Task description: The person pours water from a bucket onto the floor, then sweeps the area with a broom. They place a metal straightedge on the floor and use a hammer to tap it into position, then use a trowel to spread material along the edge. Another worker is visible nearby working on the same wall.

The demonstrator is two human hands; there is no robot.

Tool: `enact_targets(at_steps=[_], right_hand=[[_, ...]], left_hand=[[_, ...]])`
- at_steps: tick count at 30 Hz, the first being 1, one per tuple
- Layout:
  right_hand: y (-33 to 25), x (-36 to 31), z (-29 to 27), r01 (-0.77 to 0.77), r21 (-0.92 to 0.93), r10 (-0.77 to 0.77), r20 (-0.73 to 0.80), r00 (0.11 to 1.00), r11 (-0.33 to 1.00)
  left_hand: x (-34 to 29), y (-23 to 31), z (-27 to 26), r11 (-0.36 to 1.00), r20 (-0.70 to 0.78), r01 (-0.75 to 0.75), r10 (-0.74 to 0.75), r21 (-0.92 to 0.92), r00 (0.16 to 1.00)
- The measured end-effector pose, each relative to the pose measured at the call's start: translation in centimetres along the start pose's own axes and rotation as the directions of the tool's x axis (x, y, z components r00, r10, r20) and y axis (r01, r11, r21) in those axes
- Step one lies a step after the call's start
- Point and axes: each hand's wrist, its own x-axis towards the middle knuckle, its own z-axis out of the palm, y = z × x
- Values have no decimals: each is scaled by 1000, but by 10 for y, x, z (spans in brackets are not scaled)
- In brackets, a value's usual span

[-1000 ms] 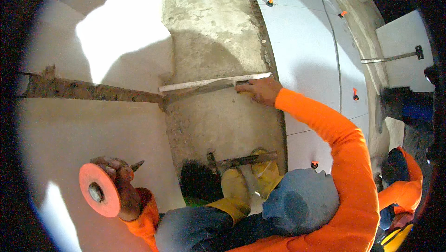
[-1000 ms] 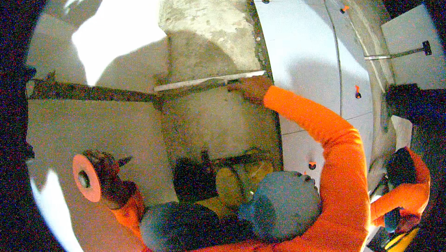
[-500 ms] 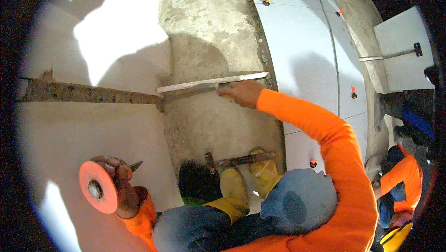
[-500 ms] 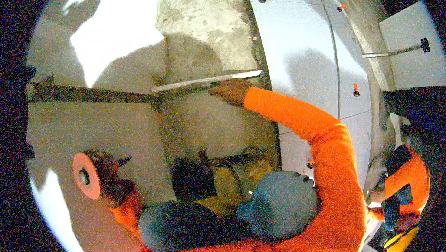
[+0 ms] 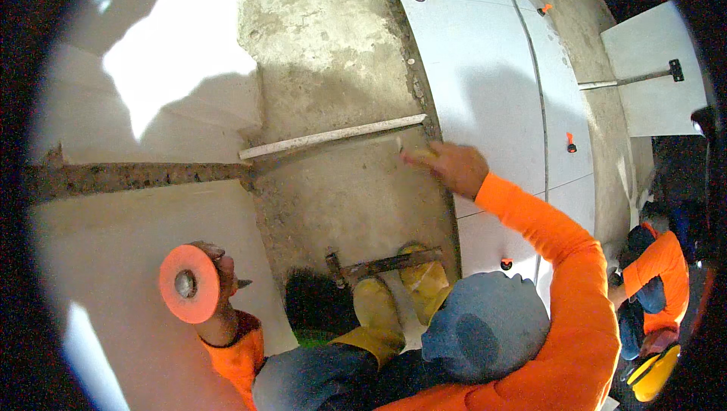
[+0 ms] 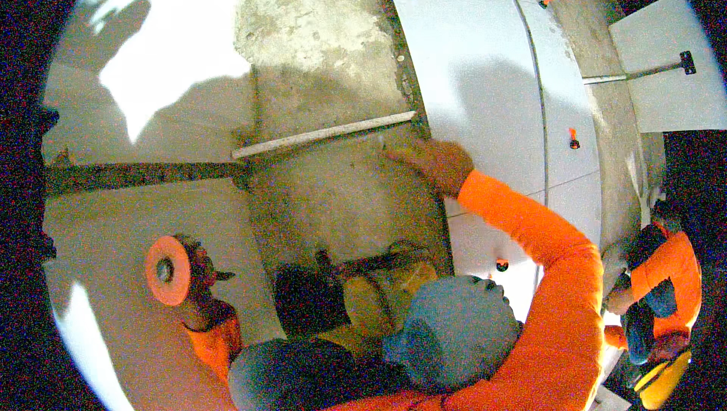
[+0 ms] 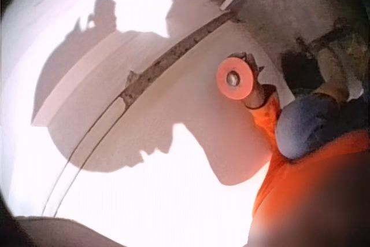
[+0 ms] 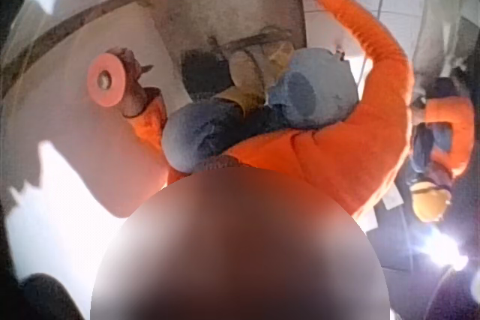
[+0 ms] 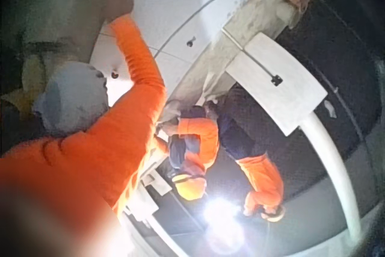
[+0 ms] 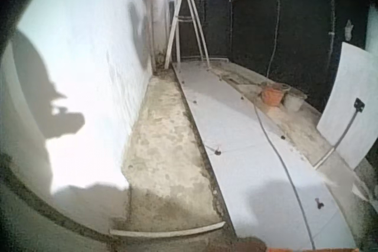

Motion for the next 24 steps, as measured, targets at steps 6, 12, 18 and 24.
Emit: enact_targets(at_steps=[6,12,18,24], right_hand=[[6,50,19,100,105,-101,-4,995,989],[-7,33,-20,269,75,-275,90,957,960],[-13,-40,-4,35,346,-134,268,954,938],[-64,-55,55,-52,707,-249,316,916,706]], left_hand=[[12,51,48,981,-3,-100,101,-165,995],[39,62,84,998,110,-25,32,-60,993],[91,-10,135,838,157,-501,477,215,865],[157,-81,223,758,321,-471,355,452,878]])
